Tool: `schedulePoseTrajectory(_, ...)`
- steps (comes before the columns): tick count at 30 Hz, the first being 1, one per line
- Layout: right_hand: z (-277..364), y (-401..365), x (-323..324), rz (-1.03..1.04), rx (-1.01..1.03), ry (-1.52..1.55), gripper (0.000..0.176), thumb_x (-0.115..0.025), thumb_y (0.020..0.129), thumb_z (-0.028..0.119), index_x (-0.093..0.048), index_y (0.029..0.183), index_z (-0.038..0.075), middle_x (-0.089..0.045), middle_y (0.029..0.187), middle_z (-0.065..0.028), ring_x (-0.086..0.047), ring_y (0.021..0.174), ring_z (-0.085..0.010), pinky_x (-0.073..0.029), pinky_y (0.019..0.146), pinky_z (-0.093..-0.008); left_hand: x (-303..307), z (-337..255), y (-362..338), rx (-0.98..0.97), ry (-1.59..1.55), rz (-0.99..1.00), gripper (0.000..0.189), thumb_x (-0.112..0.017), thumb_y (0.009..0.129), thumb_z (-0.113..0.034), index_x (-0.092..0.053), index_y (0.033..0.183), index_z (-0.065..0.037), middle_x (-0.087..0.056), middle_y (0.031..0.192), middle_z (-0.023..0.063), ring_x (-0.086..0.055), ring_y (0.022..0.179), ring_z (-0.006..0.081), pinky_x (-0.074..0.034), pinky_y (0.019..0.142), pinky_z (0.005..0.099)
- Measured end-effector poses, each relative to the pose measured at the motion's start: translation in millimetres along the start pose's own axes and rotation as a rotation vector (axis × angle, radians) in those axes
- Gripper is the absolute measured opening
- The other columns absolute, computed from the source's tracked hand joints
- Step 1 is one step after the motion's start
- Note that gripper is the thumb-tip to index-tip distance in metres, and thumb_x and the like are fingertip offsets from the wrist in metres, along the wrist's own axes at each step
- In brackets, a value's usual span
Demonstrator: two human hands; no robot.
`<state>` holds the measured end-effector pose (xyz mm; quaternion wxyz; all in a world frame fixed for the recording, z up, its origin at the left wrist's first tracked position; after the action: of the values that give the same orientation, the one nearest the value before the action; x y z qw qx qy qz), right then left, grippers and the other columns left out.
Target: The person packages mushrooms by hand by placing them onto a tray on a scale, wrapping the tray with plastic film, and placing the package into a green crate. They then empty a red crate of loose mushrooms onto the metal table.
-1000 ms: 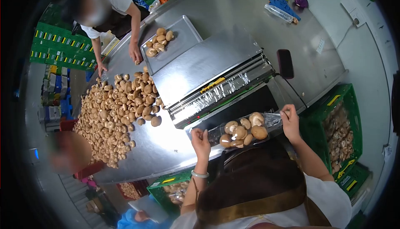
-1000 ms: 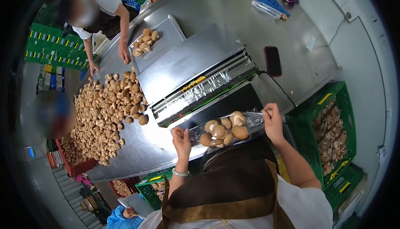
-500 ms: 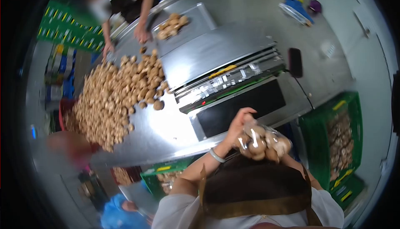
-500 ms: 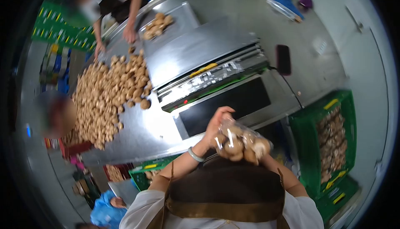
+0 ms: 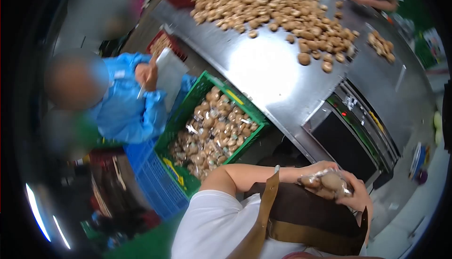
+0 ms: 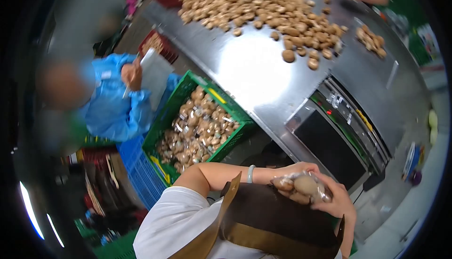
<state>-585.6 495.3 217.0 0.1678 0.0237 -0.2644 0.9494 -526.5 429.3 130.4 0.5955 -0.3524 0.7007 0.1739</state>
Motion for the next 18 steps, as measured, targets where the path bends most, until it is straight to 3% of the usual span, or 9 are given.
schedulePoseTrajectory(2,-30,36,6,-0.007,-0.012,0.208,0.094,-0.090,0.059,0.018,-0.047,0.141,-0.002,-0.060,0.130,-0.0133,-0.058,0.121,-0.0241,-0.043,0.104,-0.0353,33,-23,-31,-0.345,0.256,-0.181,0.024,-0.057,0.098,-0.017,-0.057,0.120,-0.005,-0.062,0.120,0.0067,-0.064,0.106,0.0172,-0.054,0.094,0.0345)
schedulePoseTrajectory(3,-30,55,7,-0.012,-0.039,0.380,0.089,-0.088,0.065,0.020,-0.047,0.141,-0.002,-0.059,0.131,-0.0133,-0.057,0.122,-0.0213,-0.044,0.103,-0.0343,54,-30,-48,-0.510,-0.115,-0.291,0.028,-0.060,0.098,-0.021,-0.056,0.121,-0.007,-0.063,0.117,0.0050,-0.063,0.105,0.0170,-0.054,0.093,0.0350)
schedulePoseTrajectory(4,-33,74,15,-0.090,0.018,0.418,0.086,-0.084,0.070,0.021,-0.044,0.143,-0.002,-0.057,0.133,-0.0137,-0.057,0.121,-0.0214,-0.045,0.103,-0.0351,73,-38,-70,-0.619,-0.116,-0.440,0.028,-0.058,0.100,-0.027,-0.057,0.120,-0.007,-0.063,0.115,0.0037,-0.063,0.104,0.0156,-0.053,0.092,0.0335)
schedulePoseTrajectory(6,-7,119,8,-0.192,0.077,0.461,0.082,-0.078,0.074,0.017,-0.041,0.145,-0.002,-0.056,0.134,-0.0141,-0.057,0.122,-0.0222,-0.045,0.104,-0.0364,104,-49,-115,-0.806,-0.355,-0.414,0.040,-0.052,0.103,-0.035,-0.051,0.131,-0.006,-0.059,0.129,0.0088,-0.058,0.117,0.0186,-0.048,0.100,0.0349)
schedulePoseTrajectory(8,15,162,-29,-0.193,0.135,0.353,0.078,-0.074,0.078,0.013,-0.038,0.147,-0.002,-0.056,0.134,-0.0153,-0.058,0.122,-0.0242,-0.045,0.104,-0.0373,96,-68,-172,-1.089,-0.191,-0.443,0.054,-0.050,0.103,-0.042,-0.039,0.142,-0.007,-0.051,0.139,0.0101,-0.053,0.122,0.0203,-0.045,0.104,0.0365)
schedulePoseTrajectory(10,43,196,-109,0.017,0.189,0.167,0.079,-0.075,0.082,0.015,-0.035,0.149,-0.001,-0.052,0.139,-0.0184,-0.055,0.126,-0.0269,-0.044,0.106,-0.0376,95,-68,-236,-1.193,0.084,-0.798,0.077,-0.056,0.093,-0.058,-0.031,0.146,-0.008,-0.047,0.142,0.0092,-0.051,0.127,0.0219,-0.045,0.104,0.0387)
schedulePoseTrajectory(13,106,205,-222,0.383,0.496,-0.201,0.086,-0.077,0.084,0.023,-0.028,0.152,0.001,-0.044,0.146,-0.0213,-0.052,0.129,-0.0306,-0.043,0.108,-0.0392,112,-53,-349,-1.345,-0.001,-1.094,0.083,-0.059,0.085,-0.069,-0.042,0.138,-0.007,-0.057,0.129,0.0107,-0.060,0.117,0.0239,-0.051,0.101,0.0423)
schedulePoseTrajectory(16,137,202,-270,0.641,0.597,-0.306,0.077,-0.074,0.087,0.024,-0.033,0.149,0.004,-0.045,0.144,-0.0202,-0.053,0.127,-0.0336,-0.044,0.105,-0.0414,135,20,-493,-1.522,-0.169,-1.405,0.053,-0.053,0.100,-0.049,-0.051,0.131,-0.007,-0.063,0.118,0.0104,-0.064,0.106,0.0240,-0.057,0.091,0.0432)
schedulePoseTrajectory(18,129,211,-269,0.608,0.590,-0.334,0.058,-0.071,0.089,0.019,-0.046,0.140,0.006,-0.057,0.130,-0.0166,-0.061,0.114,-0.0307,-0.050,0.096,-0.0388,151,83,-585,-1.454,-0.124,-1.783,0.057,-0.064,0.095,-0.042,-0.047,0.133,-0.003,-0.061,0.120,0.0119,-0.063,0.110,0.0229,-0.056,0.092,0.0428)
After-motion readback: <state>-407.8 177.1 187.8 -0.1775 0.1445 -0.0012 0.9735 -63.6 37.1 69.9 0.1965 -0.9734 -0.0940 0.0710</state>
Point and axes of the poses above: each hand's wrist, its own y-axis towards the middle knuckle, its own x-axis out of the back of the hand, z = x × y, the point moved 9 cm from there along y, towards the middle knuckle
